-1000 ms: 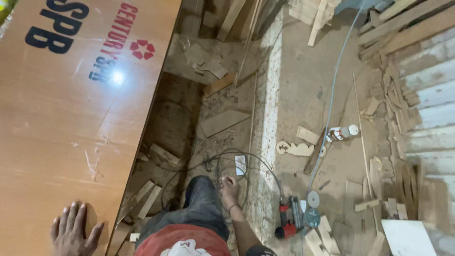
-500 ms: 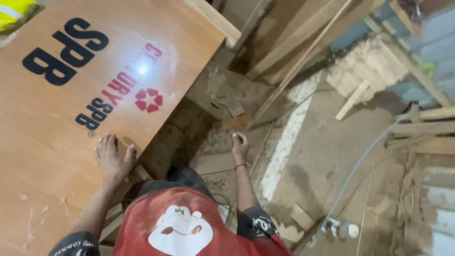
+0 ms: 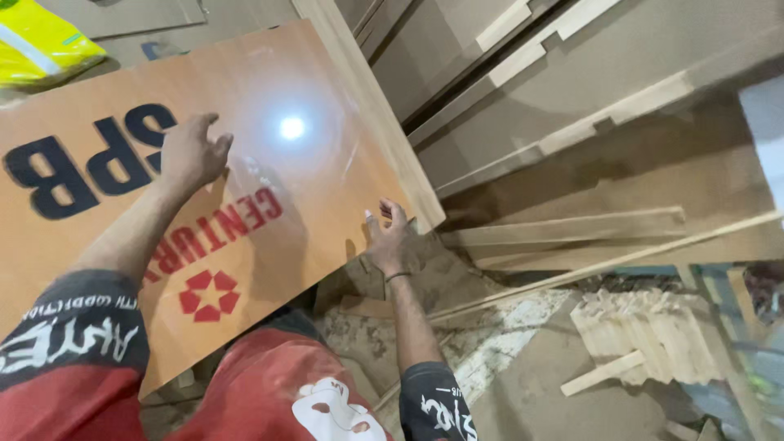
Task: The person positions a large plywood sheet on a wooden frame, aligns a wooden strip along its edge, and uses a nail gun to fasten the strip. They then use a square tool to check alignment and continue adjusting the frame components.
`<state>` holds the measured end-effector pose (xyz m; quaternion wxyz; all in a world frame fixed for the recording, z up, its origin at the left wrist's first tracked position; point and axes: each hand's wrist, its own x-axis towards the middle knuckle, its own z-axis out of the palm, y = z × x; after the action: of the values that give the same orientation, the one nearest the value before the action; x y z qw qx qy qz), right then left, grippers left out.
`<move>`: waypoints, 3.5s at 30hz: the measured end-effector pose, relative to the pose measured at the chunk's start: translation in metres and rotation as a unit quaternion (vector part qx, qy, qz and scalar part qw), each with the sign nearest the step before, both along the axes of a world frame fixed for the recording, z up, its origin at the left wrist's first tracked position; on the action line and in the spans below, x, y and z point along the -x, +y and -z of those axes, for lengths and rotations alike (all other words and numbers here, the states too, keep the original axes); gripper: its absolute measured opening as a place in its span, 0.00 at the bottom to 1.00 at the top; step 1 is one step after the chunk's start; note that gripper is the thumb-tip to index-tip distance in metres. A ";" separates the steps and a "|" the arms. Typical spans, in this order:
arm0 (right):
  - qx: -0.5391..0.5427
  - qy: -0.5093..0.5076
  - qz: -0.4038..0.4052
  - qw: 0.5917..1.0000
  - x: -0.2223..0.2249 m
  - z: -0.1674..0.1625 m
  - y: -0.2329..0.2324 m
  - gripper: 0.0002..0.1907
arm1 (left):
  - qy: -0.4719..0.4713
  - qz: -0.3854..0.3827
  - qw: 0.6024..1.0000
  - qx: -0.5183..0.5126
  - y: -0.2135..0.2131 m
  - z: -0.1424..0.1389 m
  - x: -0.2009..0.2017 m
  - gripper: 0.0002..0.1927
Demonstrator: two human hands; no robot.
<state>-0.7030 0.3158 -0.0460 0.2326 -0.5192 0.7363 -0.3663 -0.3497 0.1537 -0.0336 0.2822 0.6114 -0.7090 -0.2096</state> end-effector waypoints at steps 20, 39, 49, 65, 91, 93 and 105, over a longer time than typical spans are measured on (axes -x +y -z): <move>-0.086 0.117 -0.171 0.974 0.081 0.090 -0.314 0.30 | -0.144 -0.196 0.969 0.041 -0.264 0.123 0.148 0.20; -0.197 0.099 -0.168 0.961 0.087 0.115 -0.312 0.27 | -0.189 -0.195 0.962 0.033 -0.255 0.130 0.159 0.18; -0.073 0.062 -0.201 0.975 0.085 0.102 -0.315 0.31 | -0.194 -0.195 0.962 0.008 -0.259 0.146 0.156 0.19; 0.051 0.171 -0.553 0.814 -0.004 0.068 -0.326 0.49 | -0.172 -0.176 0.969 0.033 -0.267 0.133 0.156 0.20; -0.045 0.257 -0.433 0.862 -0.012 0.096 -0.281 0.47 | -0.167 -0.177 0.969 0.040 -0.250 0.152 0.153 0.21; -0.021 0.235 -0.424 0.874 -0.011 0.101 -0.275 0.45 | -0.172 -0.177 0.968 0.045 -0.248 0.152 0.150 0.21; -0.120 0.209 -0.187 0.952 -0.005 0.091 -0.412 0.42 | -0.141 -0.192 0.970 0.045 -0.246 0.129 0.138 0.21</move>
<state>-0.6978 -0.0964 -0.1369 0.1979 -0.6811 0.6965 -0.1086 -0.4872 -0.0920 -0.1629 0.2414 0.7459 -0.6200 -0.0311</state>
